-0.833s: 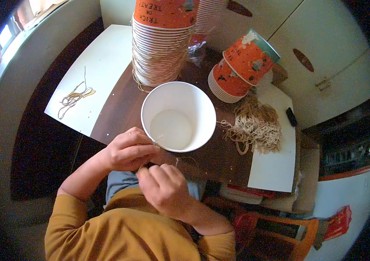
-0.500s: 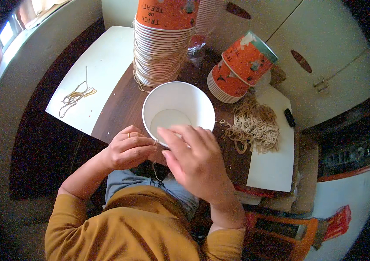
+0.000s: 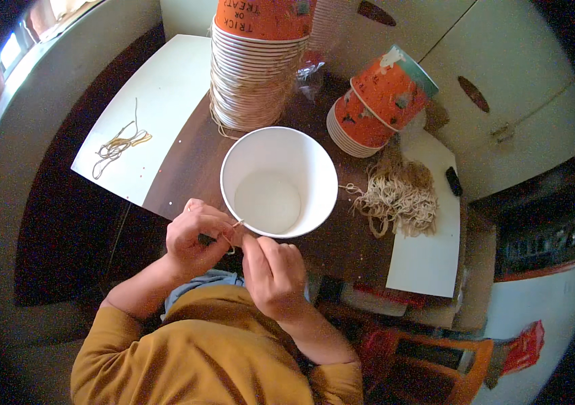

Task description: Attaching pre-cut string handles to paper buckets by threading them through holes.

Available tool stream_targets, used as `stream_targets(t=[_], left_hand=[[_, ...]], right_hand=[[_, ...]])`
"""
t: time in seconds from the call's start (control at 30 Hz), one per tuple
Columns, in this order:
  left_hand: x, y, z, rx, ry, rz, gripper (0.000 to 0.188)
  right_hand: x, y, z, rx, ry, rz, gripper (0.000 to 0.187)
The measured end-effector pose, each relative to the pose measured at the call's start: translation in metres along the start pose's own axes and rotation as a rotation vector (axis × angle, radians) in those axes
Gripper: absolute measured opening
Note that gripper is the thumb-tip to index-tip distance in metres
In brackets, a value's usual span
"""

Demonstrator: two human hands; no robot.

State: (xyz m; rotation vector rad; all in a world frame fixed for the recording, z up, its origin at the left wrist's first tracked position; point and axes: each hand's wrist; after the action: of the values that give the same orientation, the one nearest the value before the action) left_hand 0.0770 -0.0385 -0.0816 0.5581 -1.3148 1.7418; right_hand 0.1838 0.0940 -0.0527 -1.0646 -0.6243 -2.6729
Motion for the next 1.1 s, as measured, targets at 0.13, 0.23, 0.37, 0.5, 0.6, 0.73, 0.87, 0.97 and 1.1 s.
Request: stream_targets(t=[0.13, 0.23, 0.37, 0.5, 0.6, 0.73, 0.87, 0.97, 1.1], left_hand=[[-0.012, -0.024, -0.009, -0.366, 0.021, 0.621, 0.013], [-0.012, -0.021, -0.014, -0.625, -0.041, 0.756, 0.008], [-0.011, -0.015, -0.012, -0.746, -0.09, 0.853, 0.008], [-0.009, -0.013, -0.003, -0.738, -0.108, 0.885, 0.007], [-0.014, -0.011, -0.005, -0.792, -0.121, 0.916, 0.006], [-0.008, -0.012, 0.001, -0.829, -0.107, 0.904, 0.006], [-0.008, -0.013, 0.003, -0.688, -0.122, 0.799, 0.006], [-0.007, -0.017, 0.004, -0.518, -0.094, 0.72, 0.008], [-0.004, -0.016, 0.008, 0.033, -0.004, 0.385, 0.016]], right_hand=[[0.003, -0.006, -0.017, -0.011, -0.071, -0.142, 0.018], [0.011, -0.007, -0.022, -0.018, -0.029, -0.216, 0.013], [0.014, -0.011, -0.031, 0.319, 0.042, -0.419, 0.016], [0.018, -0.01, -0.033, 1.045, 0.138, -0.858, 0.023], [0.018, -0.005, -0.039, 1.663, -0.038, -1.085, 0.021], [0.009, -0.007, -0.052, 1.734, -0.15, -1.116, 0.02], [0.007, -0.013, -0.055, 1.776, -0.134, -1.119, 0.021], [0.009, -0.013, -0.053, 1.801, -0.133, -1.124, 0.021], [0.016, -0.008, -0.049, 1.783, -0.174, -1.198, 0.016]])
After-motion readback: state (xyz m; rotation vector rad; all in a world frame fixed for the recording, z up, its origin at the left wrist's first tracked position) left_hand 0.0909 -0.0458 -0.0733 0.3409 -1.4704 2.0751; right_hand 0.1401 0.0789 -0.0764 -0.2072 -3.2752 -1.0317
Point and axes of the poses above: each hand's wrist, its own x-axis towards the middle knuckle, its own z-axis out of the back of the hand, y = z × x, and after that the axes turned 9 degrees about x, right-handed
